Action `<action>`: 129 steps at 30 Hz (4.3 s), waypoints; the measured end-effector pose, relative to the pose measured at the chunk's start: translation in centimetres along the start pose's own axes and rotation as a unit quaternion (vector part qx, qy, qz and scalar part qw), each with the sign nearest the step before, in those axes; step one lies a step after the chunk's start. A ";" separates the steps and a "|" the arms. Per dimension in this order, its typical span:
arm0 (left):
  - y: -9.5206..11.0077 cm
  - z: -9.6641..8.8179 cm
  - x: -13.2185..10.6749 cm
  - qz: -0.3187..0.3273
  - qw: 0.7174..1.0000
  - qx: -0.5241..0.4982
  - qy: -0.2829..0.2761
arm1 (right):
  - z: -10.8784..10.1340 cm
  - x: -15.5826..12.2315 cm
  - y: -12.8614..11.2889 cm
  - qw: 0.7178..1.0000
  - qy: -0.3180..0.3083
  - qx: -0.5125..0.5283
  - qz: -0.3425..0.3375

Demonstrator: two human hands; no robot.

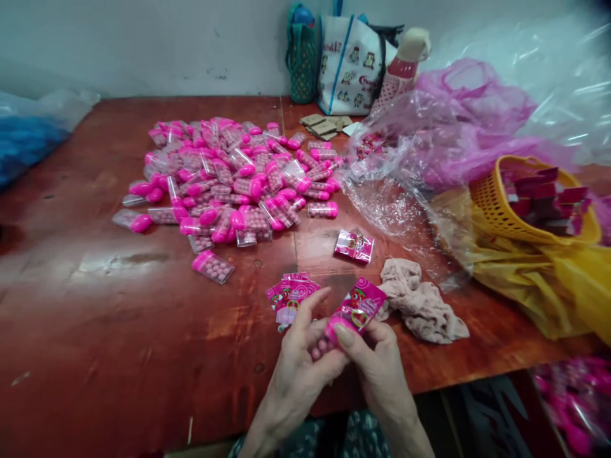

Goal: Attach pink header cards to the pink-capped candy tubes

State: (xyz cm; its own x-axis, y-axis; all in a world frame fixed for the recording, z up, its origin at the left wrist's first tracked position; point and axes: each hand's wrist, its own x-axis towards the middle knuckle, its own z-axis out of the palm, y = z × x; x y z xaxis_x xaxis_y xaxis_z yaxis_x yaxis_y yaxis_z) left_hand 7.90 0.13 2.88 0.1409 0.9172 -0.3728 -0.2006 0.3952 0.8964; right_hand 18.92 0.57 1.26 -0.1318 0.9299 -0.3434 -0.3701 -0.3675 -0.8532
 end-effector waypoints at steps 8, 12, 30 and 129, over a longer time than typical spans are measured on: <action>-0.2 -0.3 -0.8 0.034 0.993 -0.111 -0.007 | 1.7 -1.9 0.5 0.975 0.072 -0.173 -0.123; -0.4 0.2 -1.4 0.058 0.995 -0.065 0.042 | 1.8 -2.2 1.5 0.980 0.080 -0.144 -0.109; -1.2 -0.8 -0.3 0.097 0.968 -0.130 0.190 | 2.2 -1.3 0.9 0.931 0.087 -0.276 -0.222; -0.8 -2.2 1.6 -0.065 0.946 -0.283 0.143 | 0.8 -1.7 -0.1 0.875 -0.198 -0.442 0.002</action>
State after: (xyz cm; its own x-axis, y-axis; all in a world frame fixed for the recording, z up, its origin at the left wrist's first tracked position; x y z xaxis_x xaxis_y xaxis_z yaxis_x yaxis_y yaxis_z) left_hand 6.15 1.43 1.01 -0.0522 0.8027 -0.5941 -0.6983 0.3960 0.5963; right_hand 18.43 -0.98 2.27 -0.5048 0.7965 -0.3329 0.4629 -0.0758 -0.8832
